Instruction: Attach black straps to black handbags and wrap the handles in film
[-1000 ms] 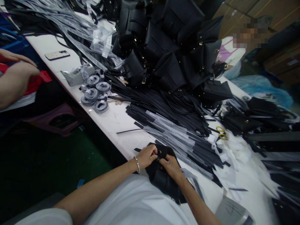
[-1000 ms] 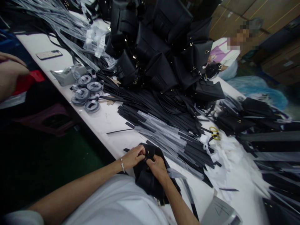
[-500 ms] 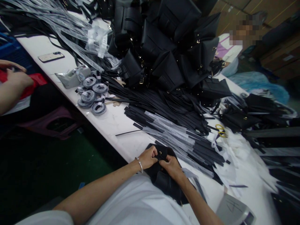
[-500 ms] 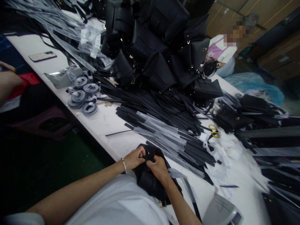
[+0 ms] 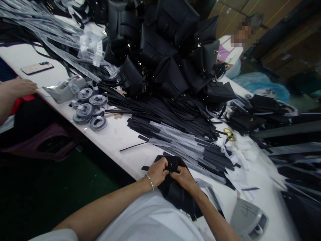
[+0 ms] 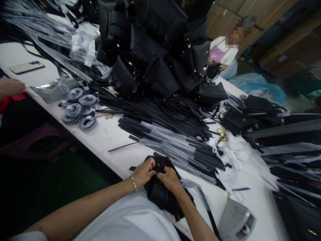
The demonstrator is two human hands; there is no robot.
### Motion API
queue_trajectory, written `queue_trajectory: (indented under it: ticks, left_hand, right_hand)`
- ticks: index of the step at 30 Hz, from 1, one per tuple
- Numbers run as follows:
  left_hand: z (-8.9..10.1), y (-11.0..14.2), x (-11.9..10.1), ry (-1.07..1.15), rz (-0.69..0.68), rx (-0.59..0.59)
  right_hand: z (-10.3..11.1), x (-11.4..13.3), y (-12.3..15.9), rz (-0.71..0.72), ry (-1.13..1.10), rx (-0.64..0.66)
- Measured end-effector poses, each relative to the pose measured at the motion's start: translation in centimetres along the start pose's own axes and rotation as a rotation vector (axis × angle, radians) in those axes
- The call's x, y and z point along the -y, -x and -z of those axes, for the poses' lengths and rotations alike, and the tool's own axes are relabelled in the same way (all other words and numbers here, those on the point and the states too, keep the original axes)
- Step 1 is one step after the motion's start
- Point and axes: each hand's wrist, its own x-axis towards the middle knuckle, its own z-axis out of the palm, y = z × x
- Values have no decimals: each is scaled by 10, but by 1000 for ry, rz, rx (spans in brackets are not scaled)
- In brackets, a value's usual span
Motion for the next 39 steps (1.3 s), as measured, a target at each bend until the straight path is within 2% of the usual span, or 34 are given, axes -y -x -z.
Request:
queue_trajectory:
  ticks: [3,6,8,10,13,16,19,21,23,26,31,34,36,39]
  left_hand:
    - [10,1,0,-93,-153,-116]
    - [22,-1,-1,-85,-301,-231]
    - [29,-3,-4,-54,-384,-258]
    - [35,-4,-7,-36,-432,-257]
    - [39,-5,-10,-28,-458,-212]
    - [41,-2,-9,-41,-472,-177]
    - [39,4,-7,-59,-482,-185]
    - [36,9,-8,-65,-477,-203]
    - [32,15,-12,-72,-469,-228]
    - [24,28,-24,-87,-473,-269]
    - [-3,55,-53,-81,-533,-327]
    - [-24,72,-72,-28,-553,-279]
    - [-39,82,-84,27,-474,-200]
    - [-65,89,-96,174,-212,0]
  right_hand:
    - [4,3,-3,-38,-67,46]
    - [6,14,-4,-27,-86,-15]
    - [11,24,-2,7,-76,-66]
    - [24,35,4,81,-26,-108]
    - [61,43,22,191,33,-226]
    - [109,17,46,195,16,-357]
    - [138,-43,64,91,74,-273]
    - [141,-87,67,0,71,-175]
    - [133,-121,63,-26,7,-56]
    - [117,-145,53,40,-70,44]
    - [108,-140,57,160,-45,100]
    - [108,-133,69,210,-85,140]
    - [108,-126,78,208,-163,172]
    - [109,-108,90,234,-291,242]
